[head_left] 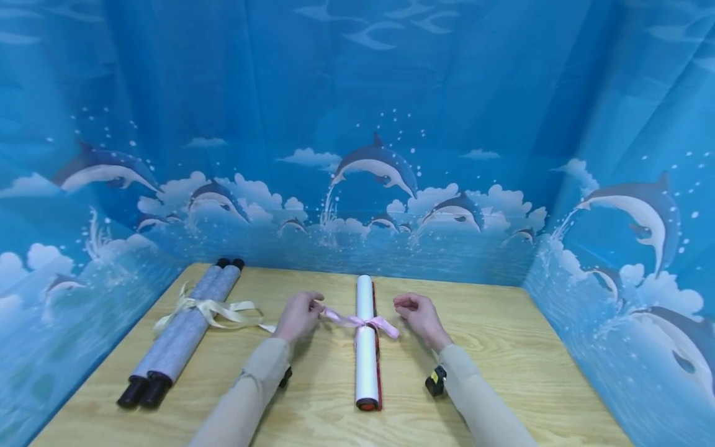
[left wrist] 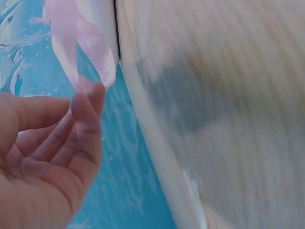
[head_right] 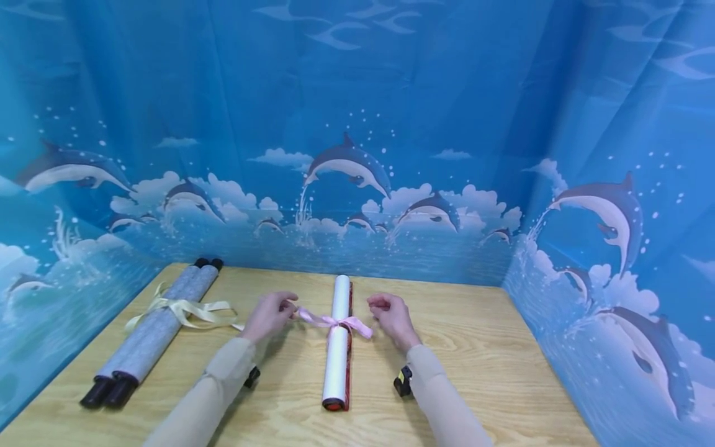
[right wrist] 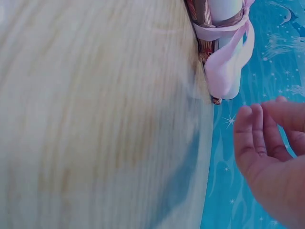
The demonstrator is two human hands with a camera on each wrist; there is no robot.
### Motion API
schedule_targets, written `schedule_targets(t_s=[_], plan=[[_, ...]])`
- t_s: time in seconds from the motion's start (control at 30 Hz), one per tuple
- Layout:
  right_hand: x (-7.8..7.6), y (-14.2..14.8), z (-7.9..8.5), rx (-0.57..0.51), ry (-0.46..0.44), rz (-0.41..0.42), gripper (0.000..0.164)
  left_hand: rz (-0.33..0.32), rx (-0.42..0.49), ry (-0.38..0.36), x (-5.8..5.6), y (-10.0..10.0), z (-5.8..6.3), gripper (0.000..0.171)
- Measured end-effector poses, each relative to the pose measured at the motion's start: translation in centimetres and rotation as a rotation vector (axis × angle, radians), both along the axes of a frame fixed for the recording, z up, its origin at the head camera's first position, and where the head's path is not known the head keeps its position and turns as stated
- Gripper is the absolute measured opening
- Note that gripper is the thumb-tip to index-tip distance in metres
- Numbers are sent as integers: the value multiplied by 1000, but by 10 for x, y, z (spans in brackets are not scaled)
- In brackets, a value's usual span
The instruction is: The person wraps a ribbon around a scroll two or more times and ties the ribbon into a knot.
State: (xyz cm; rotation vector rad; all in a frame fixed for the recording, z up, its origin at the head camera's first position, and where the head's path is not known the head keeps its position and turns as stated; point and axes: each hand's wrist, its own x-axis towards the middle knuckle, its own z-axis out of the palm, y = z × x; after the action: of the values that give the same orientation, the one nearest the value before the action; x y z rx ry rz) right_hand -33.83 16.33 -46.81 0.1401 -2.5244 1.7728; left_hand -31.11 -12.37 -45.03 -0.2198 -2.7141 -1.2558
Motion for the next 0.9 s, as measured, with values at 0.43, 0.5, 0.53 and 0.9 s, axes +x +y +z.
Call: schedule_targets(t_s=[0.43, 0.5, 0.53, 0.9], plan=[[12, -3, -1, 86, -49, 95, 21, 6, 31, 12, 9, 17, 3, 25], [15, -5, -1, 140, -45, 99, 21, -5, 20, 18, 11, 21, 4, 25], [15, -7, -1, 169, -48, 99, 20, -15, 5, 24, 11, 23, 4, 24], [23, -21, -4, 268, -96, 164, 37, -157, -106, -3, 26, 52, -1, 34]])
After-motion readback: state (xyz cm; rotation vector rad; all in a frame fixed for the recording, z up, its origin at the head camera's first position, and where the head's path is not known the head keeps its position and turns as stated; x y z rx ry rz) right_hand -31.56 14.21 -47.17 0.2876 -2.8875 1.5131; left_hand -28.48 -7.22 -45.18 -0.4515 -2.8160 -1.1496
